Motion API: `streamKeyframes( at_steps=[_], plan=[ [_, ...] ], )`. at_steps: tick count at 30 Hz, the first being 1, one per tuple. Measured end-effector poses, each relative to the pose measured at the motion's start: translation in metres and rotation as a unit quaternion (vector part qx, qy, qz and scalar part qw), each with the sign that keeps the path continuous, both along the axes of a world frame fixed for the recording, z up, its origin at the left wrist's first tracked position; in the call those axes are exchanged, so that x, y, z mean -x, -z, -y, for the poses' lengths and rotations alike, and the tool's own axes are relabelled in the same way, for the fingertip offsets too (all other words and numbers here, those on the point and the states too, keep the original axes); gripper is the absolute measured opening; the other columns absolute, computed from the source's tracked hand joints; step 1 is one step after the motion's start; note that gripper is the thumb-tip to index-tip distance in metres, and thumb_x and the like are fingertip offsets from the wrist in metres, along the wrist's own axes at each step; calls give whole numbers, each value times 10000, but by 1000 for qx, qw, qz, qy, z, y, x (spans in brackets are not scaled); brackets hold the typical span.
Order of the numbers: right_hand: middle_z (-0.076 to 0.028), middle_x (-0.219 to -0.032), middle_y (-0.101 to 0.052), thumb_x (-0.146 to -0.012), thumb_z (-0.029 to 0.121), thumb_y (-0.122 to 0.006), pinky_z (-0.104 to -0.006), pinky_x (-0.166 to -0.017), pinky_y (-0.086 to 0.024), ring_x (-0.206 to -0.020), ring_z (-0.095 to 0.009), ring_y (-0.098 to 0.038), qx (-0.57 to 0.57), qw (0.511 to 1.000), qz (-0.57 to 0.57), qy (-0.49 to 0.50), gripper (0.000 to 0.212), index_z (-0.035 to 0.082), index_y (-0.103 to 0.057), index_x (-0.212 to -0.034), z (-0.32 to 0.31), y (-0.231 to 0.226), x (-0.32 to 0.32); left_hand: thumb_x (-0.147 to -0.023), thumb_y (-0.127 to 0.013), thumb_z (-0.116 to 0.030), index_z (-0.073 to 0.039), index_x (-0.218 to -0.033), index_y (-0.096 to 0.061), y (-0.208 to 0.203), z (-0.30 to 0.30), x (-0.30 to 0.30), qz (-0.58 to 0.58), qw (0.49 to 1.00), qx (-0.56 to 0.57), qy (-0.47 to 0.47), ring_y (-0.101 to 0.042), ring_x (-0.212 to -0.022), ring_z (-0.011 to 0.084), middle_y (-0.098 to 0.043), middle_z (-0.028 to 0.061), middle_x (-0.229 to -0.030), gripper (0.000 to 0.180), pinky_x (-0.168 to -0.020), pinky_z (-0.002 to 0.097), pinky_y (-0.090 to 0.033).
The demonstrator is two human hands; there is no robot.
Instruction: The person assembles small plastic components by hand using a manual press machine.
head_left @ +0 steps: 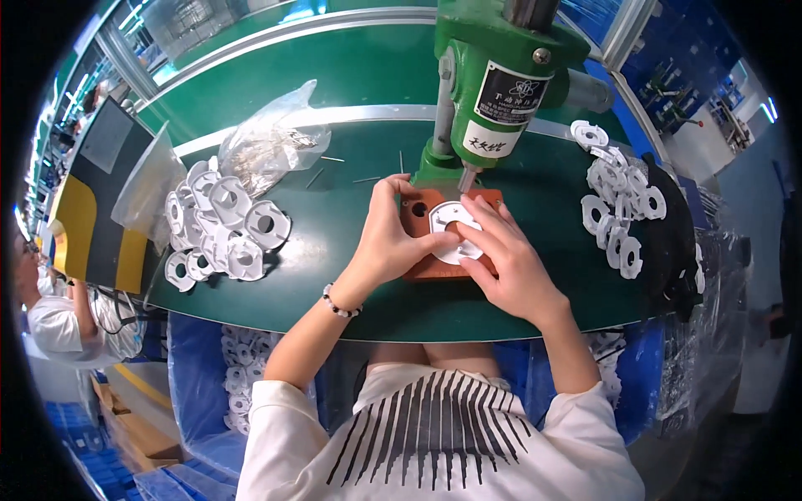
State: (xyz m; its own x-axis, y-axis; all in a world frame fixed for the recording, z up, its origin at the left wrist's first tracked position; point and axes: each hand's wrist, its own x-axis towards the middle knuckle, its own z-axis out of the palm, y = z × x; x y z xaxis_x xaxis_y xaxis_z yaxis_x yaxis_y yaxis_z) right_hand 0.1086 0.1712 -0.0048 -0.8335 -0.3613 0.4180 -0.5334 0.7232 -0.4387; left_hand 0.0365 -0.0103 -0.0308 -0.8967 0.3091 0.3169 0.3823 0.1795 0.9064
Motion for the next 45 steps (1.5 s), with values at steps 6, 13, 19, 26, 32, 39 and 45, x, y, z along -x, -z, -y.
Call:
streamKeyframes(
  at_steps=[6,13,19,26,32,39,45],
  plan=[
    [-213,-1396,-285,-831,144,-528,-444,-1052,-256,-1295,-368,-282,200,961,-171,83,541,28,-330,-1321,-17,40,-6,-670,-739,-131,-59,-901,-618,-22,35,80,-79,973,214,-44,-579,-908,235,-602,96,-1006,271,-762,339,-479],
    [-206,-1386,-293,-838,165,-508,-454,-1052,-251,-1295,-352,-283,172,963,-188,81,505,37,-355,-1302,-20,45,-8,-670,-721,-186,-80,-864,-660,9,42,123,-1,874,486,23,-608,-833,323,-635,166,-875,229,-762,389,-487],
    [-216,-1314,-368,-818,138,-538,-430,-995,-328,-1216,-351,-382,188,948,-236,102,377,34,-473,-1174,-18,43,-13,-830,-611,-172,-16,-913,-583,-23,40,82,128,988,84,-23,-615,-682,152,-634,76,-741,179,-592,269,-479],
    [-133,-1068,-535,-663,-37,-686,-305,-727,-489,-878,-242,-572,212,930,-293,67,291,69,-627,-928,2,17,-15,-855,-604,-139,-14,-1067,-485,-75,20,-3,292,923,-139,209,-566,-540,76,-621,53,-670,273,-474,170,-411],
    [-96,-798,-607,-715,-28,-684,-244,-600,-480,-659,-149,-586,281,943,-173,-45,106,-12,-638,-810,13,-19,-15,-853,-591,-99,10,-1180,-382,-87,5,-23,293,902,-57,313,-525,-461,68,-607,65,-627,402,-392,163,-356],
    [-84,-787,-603,-718,0,-706,-217,-578,-456,-671,-112,-573,432,895,-26,-104,112,-13,-625,-793,11,-14,-21,-829,-615,-52,18,-1139,-460,-79,4,-31,257,902,-73,339,-580,-564,83,-620,74,-673,354,-502,190,-447],
    [-70,-760,-615,-707,65,-736,-200,-554,-471,-626,-108,-593,504,862,58,-18,172,22,-602,-807,11,2,-19,-789,-636,-17,30,-887,-663,-83,10,-32,112,948,29,297,-621,-669,127,-655,85,-767,112,-619,252,-497]
  ],
)
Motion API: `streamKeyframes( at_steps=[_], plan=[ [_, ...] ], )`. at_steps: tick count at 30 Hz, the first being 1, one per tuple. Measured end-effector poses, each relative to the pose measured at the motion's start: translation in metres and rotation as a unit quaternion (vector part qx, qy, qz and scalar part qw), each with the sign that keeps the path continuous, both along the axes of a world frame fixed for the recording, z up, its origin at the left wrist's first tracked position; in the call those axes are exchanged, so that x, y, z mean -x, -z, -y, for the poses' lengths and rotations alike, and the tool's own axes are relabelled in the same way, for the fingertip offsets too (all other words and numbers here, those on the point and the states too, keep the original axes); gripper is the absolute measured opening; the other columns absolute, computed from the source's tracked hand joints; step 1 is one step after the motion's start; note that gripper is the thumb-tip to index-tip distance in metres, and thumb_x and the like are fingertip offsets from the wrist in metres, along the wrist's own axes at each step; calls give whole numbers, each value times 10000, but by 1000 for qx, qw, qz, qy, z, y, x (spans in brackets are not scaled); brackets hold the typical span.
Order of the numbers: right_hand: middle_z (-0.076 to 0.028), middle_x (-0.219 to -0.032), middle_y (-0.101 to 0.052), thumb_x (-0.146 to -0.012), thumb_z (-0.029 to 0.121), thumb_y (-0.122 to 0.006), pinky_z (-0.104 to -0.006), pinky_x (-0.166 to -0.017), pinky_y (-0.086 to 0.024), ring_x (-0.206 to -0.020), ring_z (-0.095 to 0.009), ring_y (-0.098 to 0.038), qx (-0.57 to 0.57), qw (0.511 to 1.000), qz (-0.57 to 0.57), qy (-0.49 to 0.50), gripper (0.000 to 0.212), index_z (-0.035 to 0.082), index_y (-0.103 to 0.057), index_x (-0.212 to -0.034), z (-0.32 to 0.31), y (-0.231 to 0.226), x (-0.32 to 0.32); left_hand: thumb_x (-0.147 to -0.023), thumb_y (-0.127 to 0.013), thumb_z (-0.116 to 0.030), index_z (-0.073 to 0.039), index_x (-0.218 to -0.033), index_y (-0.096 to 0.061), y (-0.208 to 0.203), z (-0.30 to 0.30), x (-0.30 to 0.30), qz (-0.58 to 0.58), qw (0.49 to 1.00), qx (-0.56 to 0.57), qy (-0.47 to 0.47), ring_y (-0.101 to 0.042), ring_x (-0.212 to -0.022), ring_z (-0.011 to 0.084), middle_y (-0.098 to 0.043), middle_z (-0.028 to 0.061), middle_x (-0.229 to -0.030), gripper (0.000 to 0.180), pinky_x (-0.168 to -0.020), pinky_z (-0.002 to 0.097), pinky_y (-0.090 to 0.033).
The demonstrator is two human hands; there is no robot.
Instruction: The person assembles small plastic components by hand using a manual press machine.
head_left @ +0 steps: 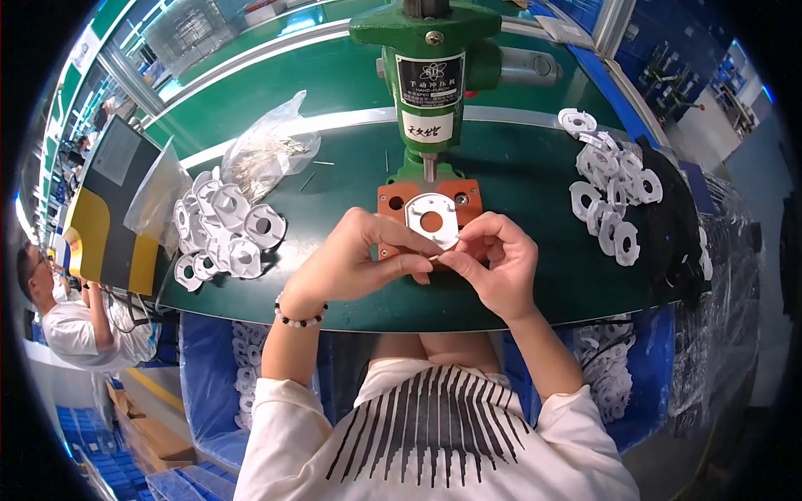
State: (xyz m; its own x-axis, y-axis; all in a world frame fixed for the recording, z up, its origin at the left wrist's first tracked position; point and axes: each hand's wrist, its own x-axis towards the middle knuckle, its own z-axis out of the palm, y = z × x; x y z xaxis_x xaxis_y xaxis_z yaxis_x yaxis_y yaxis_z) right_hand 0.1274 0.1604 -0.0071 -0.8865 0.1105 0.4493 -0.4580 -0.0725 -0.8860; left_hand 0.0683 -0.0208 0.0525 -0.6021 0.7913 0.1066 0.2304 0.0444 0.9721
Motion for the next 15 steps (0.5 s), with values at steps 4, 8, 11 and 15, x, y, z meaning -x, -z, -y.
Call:
streamKeyframes(
  at_steps=[4,8,11,15],
  plan=[
    [-81,-857,-626,-654,99,-766,-326,-747,-488,-786,-188,-616,-270,939,-154,145,262,41,-598,-846,-5,11,7,-766,-621,3,20,-827,-647,22,8,33,-154,977,51,-136,-609,-768,104,-667,94,-799,69,-714,266,-474],
    [-72,-968,-645,-628,131,-770,-426,-920,-412,-954,-235,-601,-387,885,-204,158,279,65,-624,-856,-1,30,8,-777,-629,-20,-2,-816,-640,42,-6,49,-17,973,-102,-206,-597,-795,116,-650,70,-850,45,-743,256,-461],
    [-66,-960,-650,-625,135,-770,-429,-926,-407,-961,-231,-600,-383,888,-212,141,270,69,-628,-845,-4,31,11,-790,-631,-32,-4,-822,-638,61,-17,63,-135,948,-135,-253,-578,-782,104,-632,37,-843,43,-752,233,-450],
    [-58,-953,-654,-623,140,-771,-429,-927,-406,-959,-228,-600,-384,888,-208,143,264,73,-630,-836,-5,31,10,-796,-640,-40,9,-838,-633,70,-28,65,-179,943,-129,-249,-557,-739,78,-619,17,-793,65,-714,211,-452]
  ],
)
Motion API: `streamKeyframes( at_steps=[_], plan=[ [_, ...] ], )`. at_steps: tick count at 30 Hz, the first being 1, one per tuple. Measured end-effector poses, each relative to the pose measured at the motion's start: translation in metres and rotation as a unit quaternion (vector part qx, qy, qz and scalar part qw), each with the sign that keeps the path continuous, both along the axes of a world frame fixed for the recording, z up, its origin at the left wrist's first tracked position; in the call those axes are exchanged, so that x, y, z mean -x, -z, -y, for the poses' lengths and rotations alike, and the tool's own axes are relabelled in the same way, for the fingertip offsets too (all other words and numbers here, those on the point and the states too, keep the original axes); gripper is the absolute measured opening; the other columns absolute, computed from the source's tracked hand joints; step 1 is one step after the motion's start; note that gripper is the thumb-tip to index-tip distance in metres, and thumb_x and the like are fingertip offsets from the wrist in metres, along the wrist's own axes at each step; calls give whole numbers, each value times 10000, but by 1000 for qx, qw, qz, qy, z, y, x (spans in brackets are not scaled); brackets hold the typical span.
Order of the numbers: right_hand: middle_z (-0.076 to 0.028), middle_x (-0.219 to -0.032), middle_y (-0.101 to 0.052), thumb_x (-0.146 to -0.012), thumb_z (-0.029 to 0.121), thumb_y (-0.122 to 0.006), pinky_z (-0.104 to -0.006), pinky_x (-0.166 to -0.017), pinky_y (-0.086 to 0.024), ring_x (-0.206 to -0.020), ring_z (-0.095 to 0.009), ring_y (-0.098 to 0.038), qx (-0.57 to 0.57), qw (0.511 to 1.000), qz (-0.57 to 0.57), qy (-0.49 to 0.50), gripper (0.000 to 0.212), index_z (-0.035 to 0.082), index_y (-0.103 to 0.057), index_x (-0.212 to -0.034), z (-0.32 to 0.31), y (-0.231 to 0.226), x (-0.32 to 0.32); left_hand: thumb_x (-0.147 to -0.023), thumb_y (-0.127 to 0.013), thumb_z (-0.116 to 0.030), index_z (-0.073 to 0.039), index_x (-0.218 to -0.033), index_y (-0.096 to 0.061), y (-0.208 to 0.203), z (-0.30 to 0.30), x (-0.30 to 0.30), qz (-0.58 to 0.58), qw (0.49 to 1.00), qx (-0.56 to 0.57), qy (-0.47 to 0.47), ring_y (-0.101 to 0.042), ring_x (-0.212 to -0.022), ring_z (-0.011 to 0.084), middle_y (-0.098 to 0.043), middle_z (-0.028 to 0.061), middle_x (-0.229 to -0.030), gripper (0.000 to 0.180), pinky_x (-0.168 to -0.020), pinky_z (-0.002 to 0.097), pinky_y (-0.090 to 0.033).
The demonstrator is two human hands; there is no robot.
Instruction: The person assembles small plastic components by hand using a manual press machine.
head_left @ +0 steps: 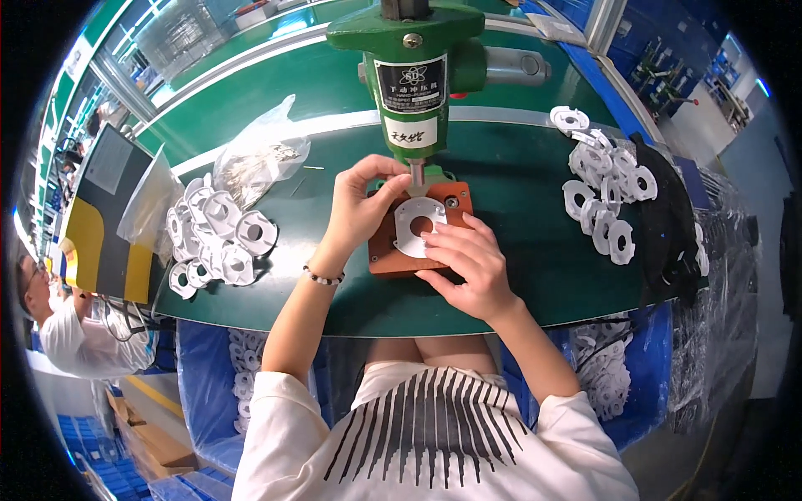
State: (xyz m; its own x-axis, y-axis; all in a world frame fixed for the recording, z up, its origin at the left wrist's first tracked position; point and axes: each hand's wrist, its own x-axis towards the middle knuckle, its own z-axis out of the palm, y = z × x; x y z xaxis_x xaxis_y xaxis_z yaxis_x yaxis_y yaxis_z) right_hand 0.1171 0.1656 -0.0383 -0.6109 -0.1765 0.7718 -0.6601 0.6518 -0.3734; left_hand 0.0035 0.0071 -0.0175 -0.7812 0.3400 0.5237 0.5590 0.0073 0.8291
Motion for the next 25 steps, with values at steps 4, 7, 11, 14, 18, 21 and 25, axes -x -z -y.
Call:
streamKeyframes(
  at_steps=[4,7,11,14,18,21,25],
  plan=[
    [-57,-974,-643,-624,143,-764,-427,-944,-389,-975,-225,-587,2,1000,0,0,270,74,-629,-848,0,3,0,-807,-629,-30,18,-873,-626,3,-3,-4,67,997,-13,39,-577,-728,71,-629,25,-778,82,-671,208,-479],
    [-60,-991,-632,-629,143,-756,-426,-959,-374,-994,-222,-574,3,1000,1,-2,272,71,-628,-857,0,5,0,-820,-614,-21,21,-890,-621,2,-3,-6,113,991,-39,60,-593,-742,70,-635,31,-798,82,-666,200,-489],
    [-60,-989,-632,-631,143,-754,-426,-956,-374,-995,-221,-575,2,1000,2,-2,267,71,-629,-856,1,5,0,-821,-607,-1,25,-897,-616,6,-3,-6,106,991,-51,57,-603,-759,76,-637,33,-804,81,-665,201,-495],
    [-59,-988,-633,-636,146,-752,-426,-953,-375,-995,-221,-575,3,1000,4,0,261,70,-629,-854,1,5,-1,-814,-612,8,25,-891,-617,8,-2,-4,98,993,-37,53,-605,-756,76,-637,32,-803,80,-666,203,-495],
    [-57,-988,-632,-638,149,-751,-426,-953,-375,-996,-222,-575,5,1000,2,1,260,70,-628,-854,1,5,-1,-806,-618,11,28,-882,-616,8,-4,-5,86,995,-19,43,-604,-747,73,-637,29,-801,78,-665,203,-493],
    [-55,-988,-632,-643,153,-749,-426,-955,-374,-997,-222,-574,3,1000,2,3,258,70,-626,-854,2,5,-1,-796,-627,13,28,-877,-616,9,-3,-5,77,996,-11,34,-601,-745,67,-636,27,-792,83,-639,195,-489],
    [-57,-1001,-630,-649,152,-744,-429,-962,-369,-1001,-228,-572,2,1000,2,2,267,73,-627,-876,1,5,-1,-786,-643,-10,-34,-845,-648,13,-1,0,-30,998,51,5,-644,-669,176,-673,72,-824,63,-931,285,-388]
  ],
)
